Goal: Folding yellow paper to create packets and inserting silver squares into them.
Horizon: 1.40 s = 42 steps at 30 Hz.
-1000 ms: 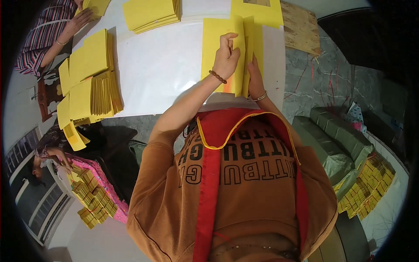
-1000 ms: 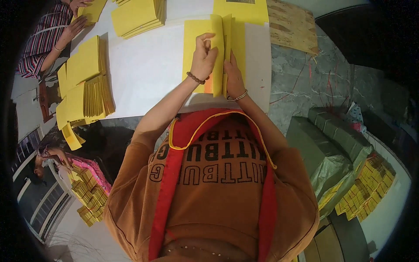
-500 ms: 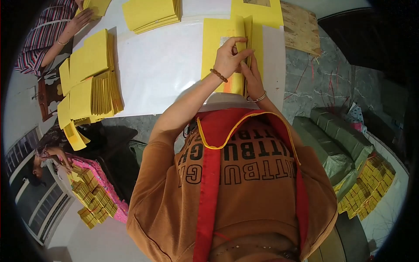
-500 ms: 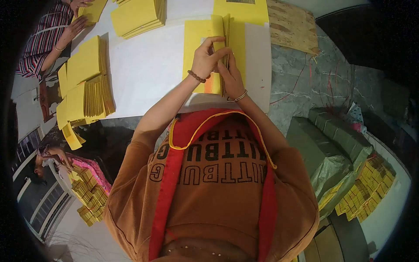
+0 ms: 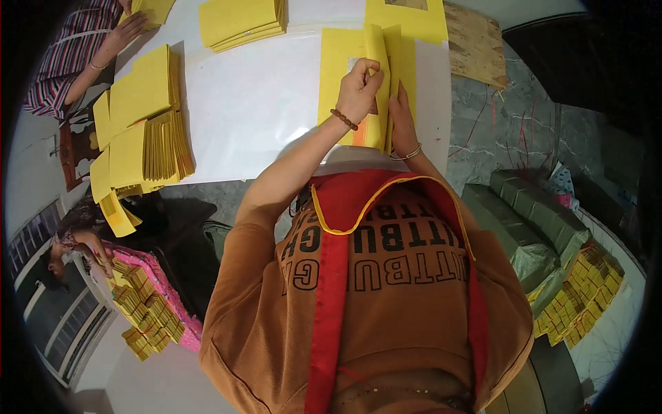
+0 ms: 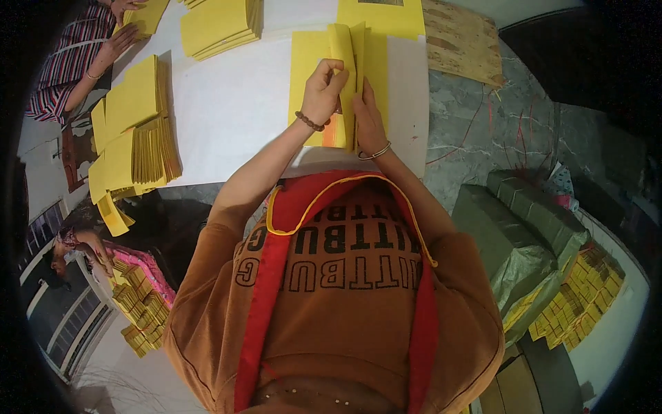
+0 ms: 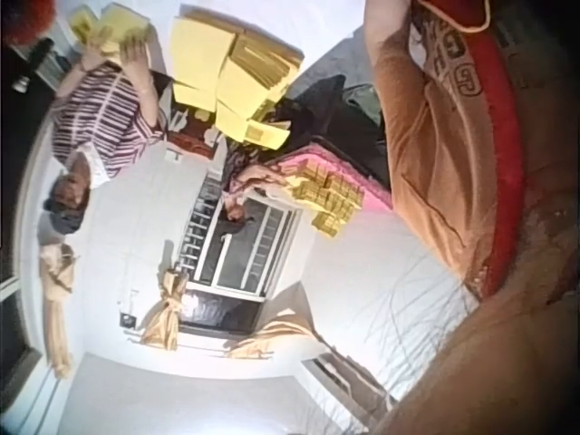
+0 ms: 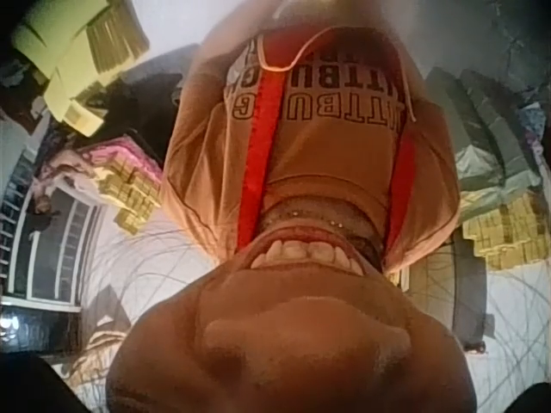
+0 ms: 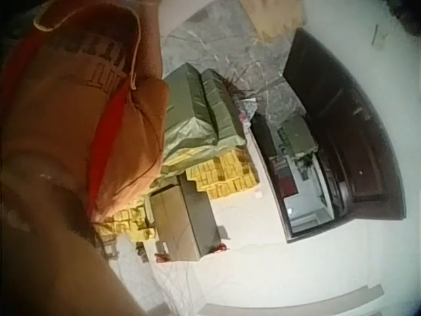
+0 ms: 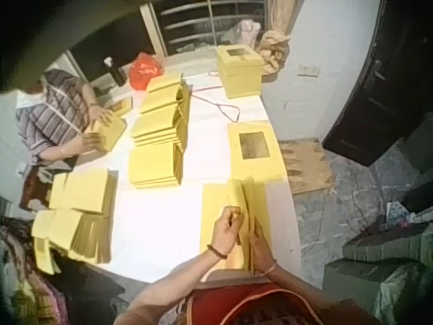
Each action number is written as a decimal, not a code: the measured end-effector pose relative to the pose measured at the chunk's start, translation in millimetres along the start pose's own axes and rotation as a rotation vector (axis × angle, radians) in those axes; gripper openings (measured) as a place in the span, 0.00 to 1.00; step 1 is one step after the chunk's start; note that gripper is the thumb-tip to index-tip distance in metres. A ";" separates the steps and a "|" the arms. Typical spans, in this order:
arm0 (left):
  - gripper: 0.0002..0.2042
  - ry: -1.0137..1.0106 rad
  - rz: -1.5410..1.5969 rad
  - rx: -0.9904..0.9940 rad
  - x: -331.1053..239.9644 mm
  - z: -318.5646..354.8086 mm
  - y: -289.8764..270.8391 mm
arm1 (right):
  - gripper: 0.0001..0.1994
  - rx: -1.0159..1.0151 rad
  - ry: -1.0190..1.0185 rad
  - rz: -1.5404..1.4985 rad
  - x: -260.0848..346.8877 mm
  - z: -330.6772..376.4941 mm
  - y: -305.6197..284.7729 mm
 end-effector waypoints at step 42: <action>0.07 -0.001 -0.036 0.003 6.9 0.1 0.1 | 0.25 0.002 -0.040 -0.167 -10.1 -0.1 -0.8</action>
Point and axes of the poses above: each hand's wrist, its own z-axis away from the middle knuckle, its own y-axis out of the palm, x = y × z, the point moved 5 cm from there along -z, towards the middle knuckle, and after that the axes turned 12 degrees about x, right-handed, at the moved point
